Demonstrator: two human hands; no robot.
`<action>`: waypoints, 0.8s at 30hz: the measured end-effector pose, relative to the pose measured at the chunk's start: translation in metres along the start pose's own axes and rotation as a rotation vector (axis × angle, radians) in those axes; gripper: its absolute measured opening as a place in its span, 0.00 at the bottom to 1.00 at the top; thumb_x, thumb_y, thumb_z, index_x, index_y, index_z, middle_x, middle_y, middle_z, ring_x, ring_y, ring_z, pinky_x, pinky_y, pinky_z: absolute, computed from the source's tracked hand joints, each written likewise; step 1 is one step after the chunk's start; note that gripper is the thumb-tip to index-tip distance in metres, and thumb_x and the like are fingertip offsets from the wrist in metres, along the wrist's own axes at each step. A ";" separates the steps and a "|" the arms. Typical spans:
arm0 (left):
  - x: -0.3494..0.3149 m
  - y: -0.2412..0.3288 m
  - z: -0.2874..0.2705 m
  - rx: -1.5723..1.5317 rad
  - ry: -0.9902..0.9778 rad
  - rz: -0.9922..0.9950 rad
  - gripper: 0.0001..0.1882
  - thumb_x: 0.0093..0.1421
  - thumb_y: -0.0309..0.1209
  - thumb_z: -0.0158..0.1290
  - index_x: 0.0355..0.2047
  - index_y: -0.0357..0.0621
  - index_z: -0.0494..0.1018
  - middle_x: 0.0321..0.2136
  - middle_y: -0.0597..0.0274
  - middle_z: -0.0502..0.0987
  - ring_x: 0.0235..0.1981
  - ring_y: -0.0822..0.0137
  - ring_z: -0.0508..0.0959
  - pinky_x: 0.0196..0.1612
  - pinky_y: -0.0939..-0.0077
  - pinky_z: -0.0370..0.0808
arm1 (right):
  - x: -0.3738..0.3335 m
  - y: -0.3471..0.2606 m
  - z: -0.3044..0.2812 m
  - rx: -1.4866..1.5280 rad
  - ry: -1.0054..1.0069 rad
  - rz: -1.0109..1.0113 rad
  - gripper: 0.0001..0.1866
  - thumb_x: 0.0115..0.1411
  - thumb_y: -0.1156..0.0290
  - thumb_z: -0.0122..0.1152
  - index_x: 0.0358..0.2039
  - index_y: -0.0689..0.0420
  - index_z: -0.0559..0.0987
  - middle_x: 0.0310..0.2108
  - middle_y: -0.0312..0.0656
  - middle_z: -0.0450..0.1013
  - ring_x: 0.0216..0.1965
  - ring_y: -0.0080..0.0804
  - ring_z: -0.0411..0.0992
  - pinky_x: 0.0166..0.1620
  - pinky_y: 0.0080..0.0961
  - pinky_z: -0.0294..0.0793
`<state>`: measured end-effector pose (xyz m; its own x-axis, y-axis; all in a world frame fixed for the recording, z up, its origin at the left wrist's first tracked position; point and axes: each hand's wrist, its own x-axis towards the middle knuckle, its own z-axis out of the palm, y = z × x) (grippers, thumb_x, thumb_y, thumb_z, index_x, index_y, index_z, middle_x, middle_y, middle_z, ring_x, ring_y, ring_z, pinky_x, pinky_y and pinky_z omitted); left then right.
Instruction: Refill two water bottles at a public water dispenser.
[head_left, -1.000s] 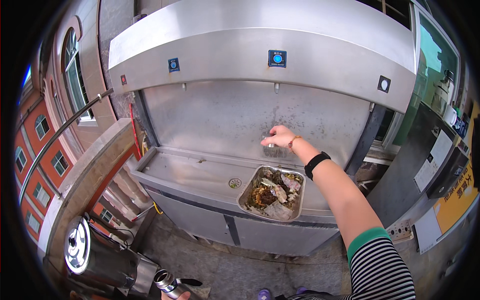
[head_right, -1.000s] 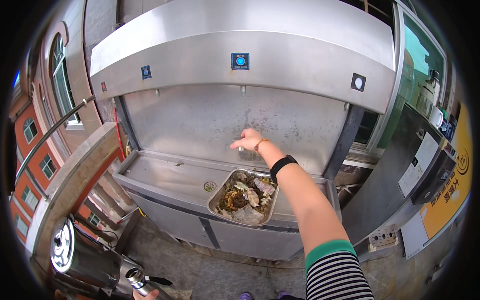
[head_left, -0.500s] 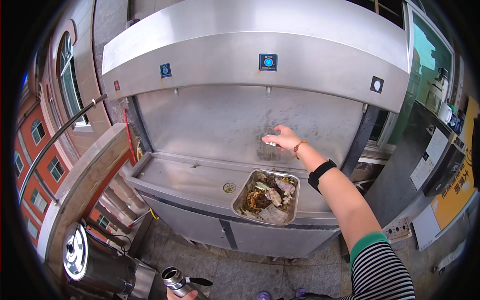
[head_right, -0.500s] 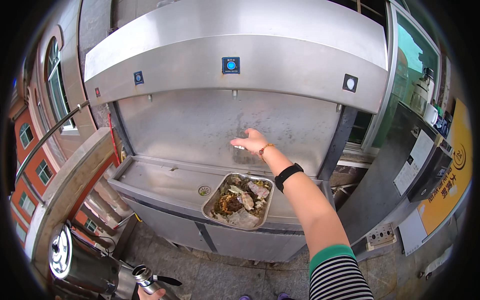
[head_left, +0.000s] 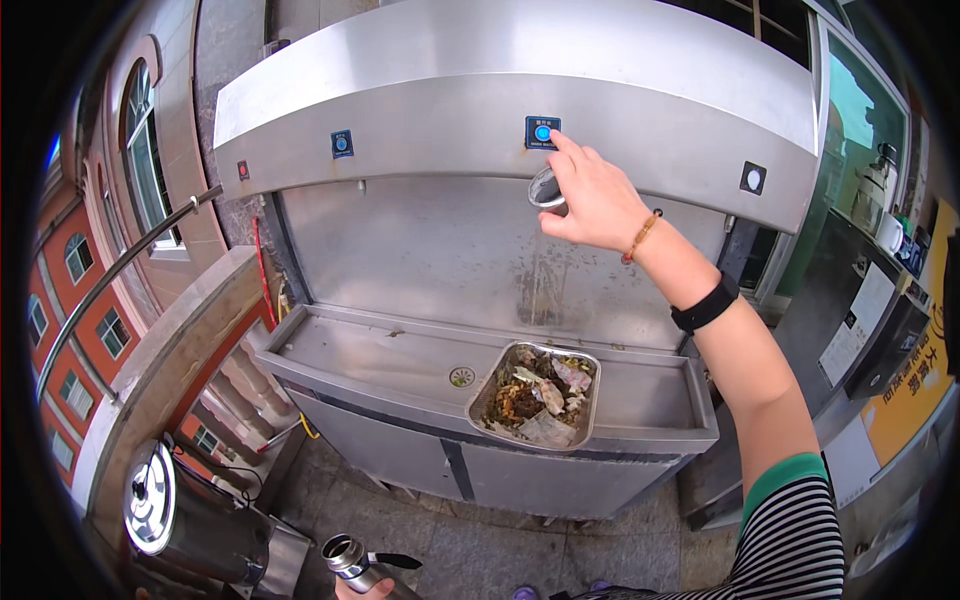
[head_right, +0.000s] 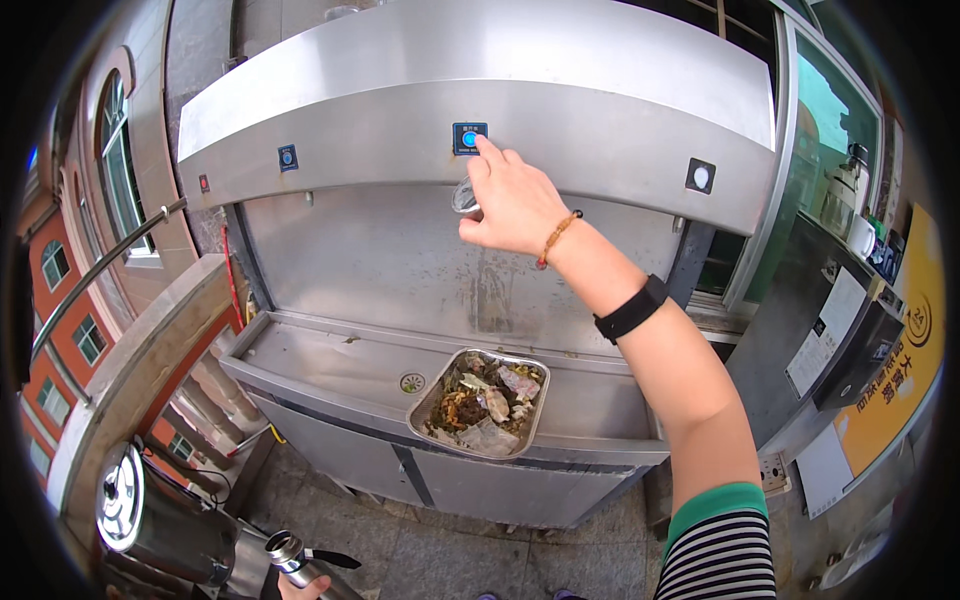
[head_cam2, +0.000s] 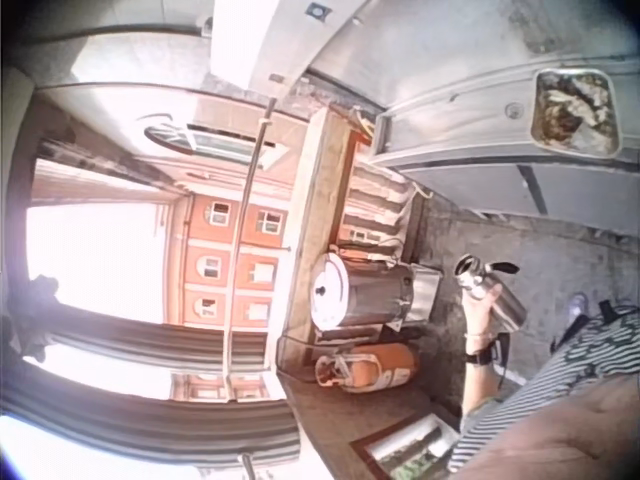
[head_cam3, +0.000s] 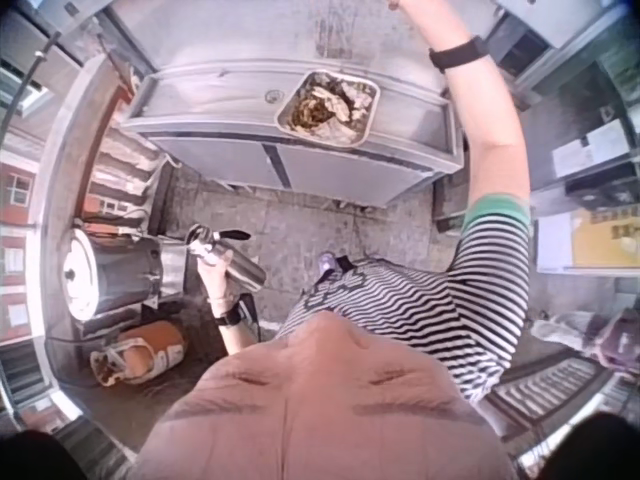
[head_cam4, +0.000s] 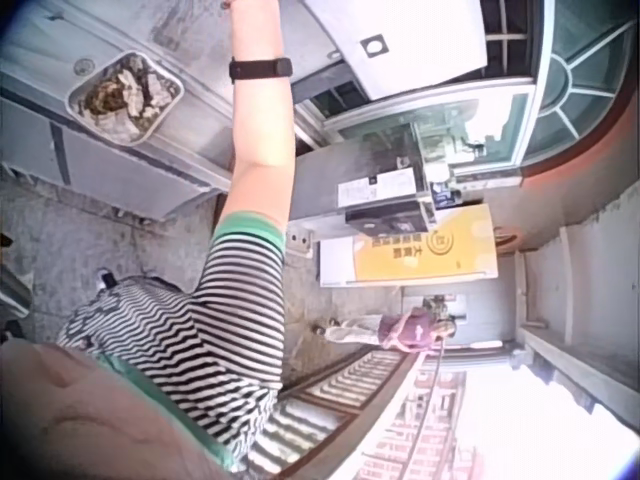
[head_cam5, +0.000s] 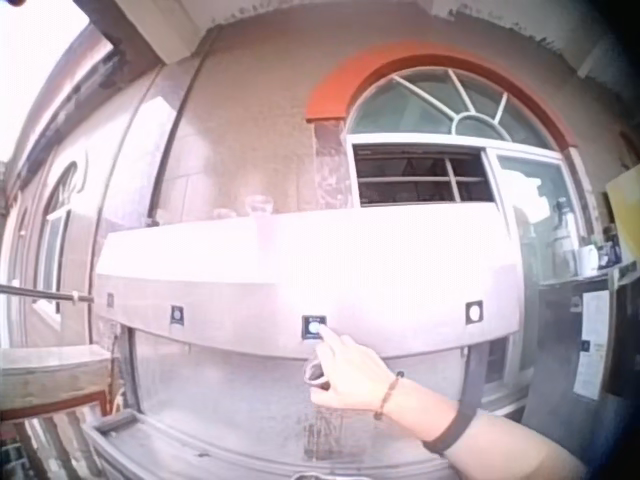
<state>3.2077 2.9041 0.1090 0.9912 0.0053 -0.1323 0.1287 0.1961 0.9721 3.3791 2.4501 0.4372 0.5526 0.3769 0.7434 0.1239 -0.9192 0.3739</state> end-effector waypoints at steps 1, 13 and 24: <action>-0.001 -0.001 0.000 -0.051 0.001 -0.022 0.28 0.47 0.20 0.61 0.48 0.41 0.65 0.35 0.63 0.73 0.33 0.68 0.75 0.37 0.74 0.76 | 0.003 0.003 0.000 -0.046 -0.030 0.004 0.27 0.42 0.59 0.60 0.38 0.68 0.70 0.54 0.60 0.62 0.42 0.49 0.68 0.46 0.35 0.73; -0.010 -0.001 -0.005 0.014 0.038 0.016 0.28 0.46 0.24 0.63 0.48 0.40 0.66 0.34 0.63 0.73 0.33 0.71 0.74 0.38 0.76 0.74 | -0.060 -0.023 0.032 0.499 -0.291 0.445 0.31 0.43 0.51 0.64 0.39 0.64 0.69 0.35 0.56 0.72 0.39 0.49 0.72 0.44 0.39 0.71; -0.018 -0.004 -0.008 -0.010 0.048 0.014 0.27 0.46 0.25 0.63 0.47 0.39 0.66 0.35 0.63 0.73 0.34 0.70 0.75 0.39 0.74 0.74 | -0.069 -0.011 0.160 0.856 -0.308 0.934 0.49 0.38 0.51 0.73 0.54 0.70 0.63 0.49 0.59 0.68 0.50 0.45 0.70 0.52 0.32 0.68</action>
<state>3.1893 2.9110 0.1059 0.9902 0.0548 -0.1283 0.1146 0.2055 0.9719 3.4719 2.4162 0.2931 0.8660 -0.3765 0.3292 0.0123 -0.6420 -0.7666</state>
